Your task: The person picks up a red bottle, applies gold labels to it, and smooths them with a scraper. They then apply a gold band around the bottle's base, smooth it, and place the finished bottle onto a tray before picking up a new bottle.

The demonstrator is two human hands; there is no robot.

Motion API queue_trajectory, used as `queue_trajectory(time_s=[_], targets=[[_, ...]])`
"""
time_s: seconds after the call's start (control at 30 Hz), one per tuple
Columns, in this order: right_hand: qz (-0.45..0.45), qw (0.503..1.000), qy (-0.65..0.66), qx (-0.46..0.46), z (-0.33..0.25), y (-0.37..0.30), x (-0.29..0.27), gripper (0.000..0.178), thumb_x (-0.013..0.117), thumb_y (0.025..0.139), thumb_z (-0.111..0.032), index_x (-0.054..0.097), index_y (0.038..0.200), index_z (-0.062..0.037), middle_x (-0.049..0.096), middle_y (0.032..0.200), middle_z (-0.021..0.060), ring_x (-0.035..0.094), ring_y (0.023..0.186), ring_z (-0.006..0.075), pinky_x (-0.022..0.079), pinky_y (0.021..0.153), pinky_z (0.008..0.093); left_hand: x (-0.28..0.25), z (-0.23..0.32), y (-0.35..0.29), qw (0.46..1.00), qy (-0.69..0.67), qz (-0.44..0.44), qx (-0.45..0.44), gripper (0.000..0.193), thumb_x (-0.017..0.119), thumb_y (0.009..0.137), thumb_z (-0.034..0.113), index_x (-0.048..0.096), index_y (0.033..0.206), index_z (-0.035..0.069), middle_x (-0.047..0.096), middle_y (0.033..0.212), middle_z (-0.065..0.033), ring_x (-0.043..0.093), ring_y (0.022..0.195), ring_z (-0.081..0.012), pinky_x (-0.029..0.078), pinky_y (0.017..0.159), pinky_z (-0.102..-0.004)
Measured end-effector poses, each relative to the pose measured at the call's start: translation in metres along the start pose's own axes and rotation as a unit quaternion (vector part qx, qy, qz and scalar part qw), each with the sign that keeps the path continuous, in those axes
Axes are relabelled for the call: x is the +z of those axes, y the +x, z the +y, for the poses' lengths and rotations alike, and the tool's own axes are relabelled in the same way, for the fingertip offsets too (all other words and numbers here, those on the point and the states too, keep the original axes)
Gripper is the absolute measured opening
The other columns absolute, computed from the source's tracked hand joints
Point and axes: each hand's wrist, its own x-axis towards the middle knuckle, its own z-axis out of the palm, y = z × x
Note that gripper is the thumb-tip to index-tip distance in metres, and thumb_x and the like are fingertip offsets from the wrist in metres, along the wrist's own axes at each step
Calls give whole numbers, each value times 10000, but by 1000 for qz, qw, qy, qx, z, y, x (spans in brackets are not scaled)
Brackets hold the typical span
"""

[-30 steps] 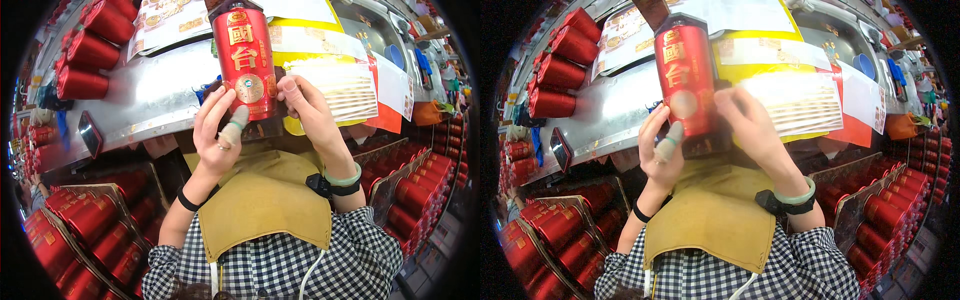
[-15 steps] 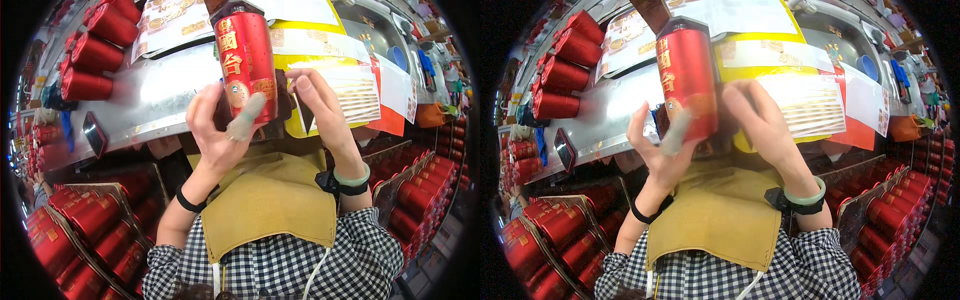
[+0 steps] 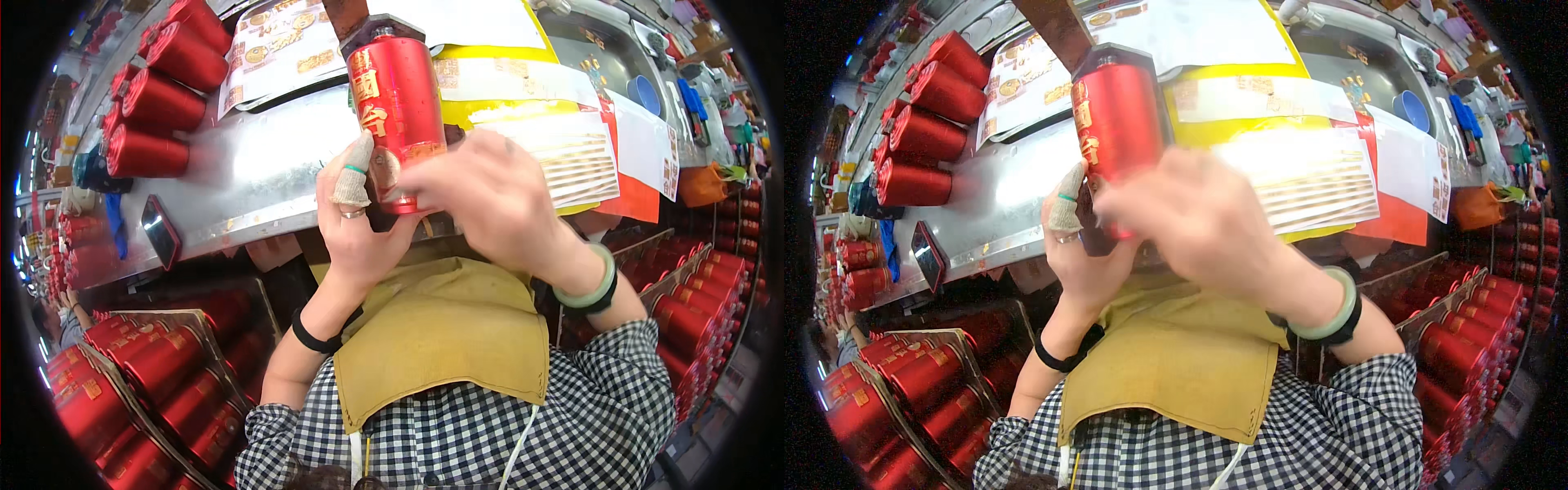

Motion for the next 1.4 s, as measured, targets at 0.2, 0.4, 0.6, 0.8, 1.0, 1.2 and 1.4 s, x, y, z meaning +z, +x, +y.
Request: queue_trajectory(time_s=[0.2,0.4,0.6,0.8,1.0,1.2,1.4], targets=[[11,995,-42,-89,32,6,2,173,727,813,-111,780,977,-136,743,936,6,628,749,193,495,707,295,-6,0,-1,1000,5,3,-3,855,953,671,158,549,1390,-63,630,1270,-201,628,1141,-362,518,972,-436],[41,994,-95,-42,44,24,3,272,721,760,-151,703,1031,-137,675,876,28,618,780,242,501,708,370,-8,-2,-1,1000,3,7,-3,850,956,680,187,565,1394,-59,643,1249,-191,663,1096,-347,536,950,-408],[-26,990,9,-138,14,7,0,193,715,818,-101,771,992,-162,764,969,-15,585,716,167,436,750,318,0,-12,-7,999,-44,11,-10,894,941,698,173,517,1446,-74,640,1281,-211,670,1102,-346,538,947,-404],[41,991,-27,-122,31,-8,9,250,715,754,-162,730,998,-211,673,956,-74,567,751,151,469,799,328,-10,-8,-6,999,-29,-41,0,755,878,748,76,570,1427,-48,603,1379,-252,657,1207,-367,540,995,-408],[65,990,-110,-51,58,11,-1,272,747,799,-82,778,1052,-176,764,1001,-26,584,766,159,426,752,338,-10,-8,-9,998,-51,-21,-6,723,864,758,12,597,1429,-27,559,1475,-254,656,1242,-353,555,998,-392],[-8,1000,10,-18,31,3,5,251,754,796,-93,780,1035,-165,753,958,-7,591,751,155,442,755,328,-7,-13,-13,998,-57,-24,0,748,854,764,9,562,1452,-39,544,1492,-246,622,1291,-358,532,1047,-411],[16,985,-1,-174,36,-14,6,299,736,769,-141,793,1058,-187,752,961,-36,570,761,138,438,751,313,-3,-14,-13,999,-38,-15,-13,754,836,752,-15,567,1457,-13,559,1477,-222,615,1295,-365,527,1048,-404]])
